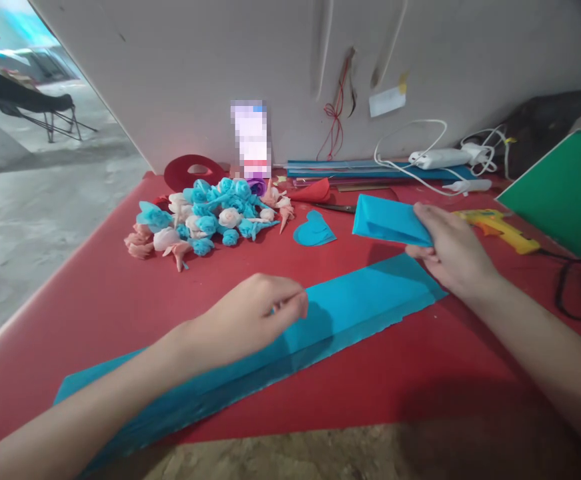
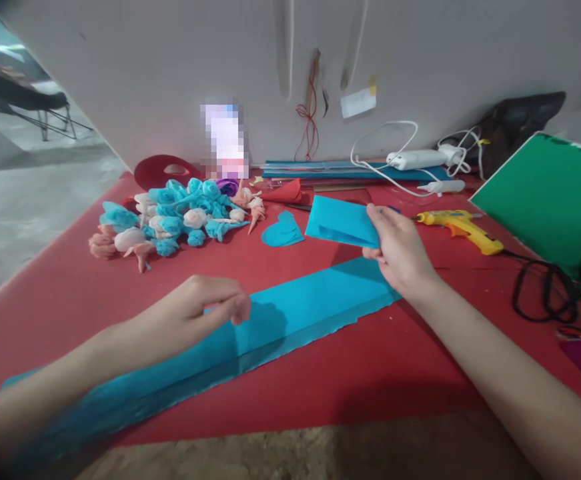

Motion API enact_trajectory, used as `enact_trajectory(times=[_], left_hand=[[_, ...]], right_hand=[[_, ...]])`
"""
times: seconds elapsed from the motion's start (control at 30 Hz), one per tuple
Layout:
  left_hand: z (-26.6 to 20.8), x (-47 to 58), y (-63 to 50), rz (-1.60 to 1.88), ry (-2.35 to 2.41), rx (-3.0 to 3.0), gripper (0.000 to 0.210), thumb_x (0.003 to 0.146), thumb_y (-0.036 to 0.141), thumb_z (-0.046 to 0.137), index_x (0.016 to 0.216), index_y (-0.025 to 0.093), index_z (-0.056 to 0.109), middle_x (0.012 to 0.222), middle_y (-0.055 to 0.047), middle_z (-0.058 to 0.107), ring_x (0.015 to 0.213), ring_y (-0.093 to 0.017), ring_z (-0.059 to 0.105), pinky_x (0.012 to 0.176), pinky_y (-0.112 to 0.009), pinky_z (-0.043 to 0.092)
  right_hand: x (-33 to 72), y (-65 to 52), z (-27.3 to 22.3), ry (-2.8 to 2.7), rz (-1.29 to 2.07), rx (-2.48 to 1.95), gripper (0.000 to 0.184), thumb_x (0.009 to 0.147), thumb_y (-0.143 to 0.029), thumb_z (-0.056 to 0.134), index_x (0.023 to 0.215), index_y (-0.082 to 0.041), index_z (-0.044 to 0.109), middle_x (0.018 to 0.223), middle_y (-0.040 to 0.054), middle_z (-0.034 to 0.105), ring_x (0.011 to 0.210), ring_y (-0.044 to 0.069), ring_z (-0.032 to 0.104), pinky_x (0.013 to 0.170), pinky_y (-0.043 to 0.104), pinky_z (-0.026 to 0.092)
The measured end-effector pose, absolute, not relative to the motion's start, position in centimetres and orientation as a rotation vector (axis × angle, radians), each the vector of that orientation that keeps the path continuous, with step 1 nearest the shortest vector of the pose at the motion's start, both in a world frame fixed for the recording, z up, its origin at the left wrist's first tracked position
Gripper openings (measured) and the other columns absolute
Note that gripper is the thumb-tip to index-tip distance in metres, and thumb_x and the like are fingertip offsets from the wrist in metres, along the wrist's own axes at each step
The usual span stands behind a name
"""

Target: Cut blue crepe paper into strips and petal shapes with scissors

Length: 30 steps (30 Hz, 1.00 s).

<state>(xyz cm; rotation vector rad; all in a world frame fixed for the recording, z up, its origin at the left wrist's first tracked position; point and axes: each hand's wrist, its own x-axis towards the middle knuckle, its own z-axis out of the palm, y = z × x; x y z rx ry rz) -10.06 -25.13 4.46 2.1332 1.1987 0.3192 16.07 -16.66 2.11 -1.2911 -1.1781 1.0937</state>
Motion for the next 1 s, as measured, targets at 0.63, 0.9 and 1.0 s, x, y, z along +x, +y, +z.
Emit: enact_trajectory(times=[0.63, 0.9, 1.0], left_hand=[[0.7, -7.2, -30.2, -0.492, 1.516, 2.931, 0.044, 0.073, 0.004, 0.049, 0.114, 0.017, 0.059, 0.107, -0.01, 0.063, 0.086, -0.026, 0.061, 0.056, -0.032, 0.051], [2.0, -9.3, -29.6, -0.42, 1.467, 2.741, 0.05, 0.073, -0.003, 0.04, 0.114, 0.021, 0.056, 0.109, -0.007, 0.062, 0.087, -0.02, 0.064, 0.068, -0.027, 0.051], [2.7, -12.1, -29.7, -0.267, 1.507, 2.702, 0.05, 0.075, 0.001, 0.041, 0.117, 0.023, 0.058, 0.107, -0.006, 0.065, 0.089, -0.02, 0.064, 0.072, -0.026, 0.05]], right_hand=[[13.9, -17.7, -0.2, -1.602, 1.51, -1.221, 0.055, 0.08, -0.033, 0.054, 0.131, -0.024, 0.036, 0.125, 0.0124, 0.054, 0.077, 0.016, 0.062, 0.058, 0.029, 0.049], [16.4, -21.5, 3.0, -2.819, 0.856, -1.079, 0.051, 0.074, -0.043, 0.067, 0.12, -0.023, 0.059, 0.129, 0.0087, 0.057, 0.12, 0.031, 0.048, 0.101, 0.047, 0.035], [17.6, -22.3, 2.8, -2.82, 0.612, -1.125, 0.026, 0.082, -0.019, 0.052, 0.103, -0.025, 0.067, 0.111, 0.0065, 0.067, 0.105, 0.027, 0.058, 0.093, 0.042, 0.041]])
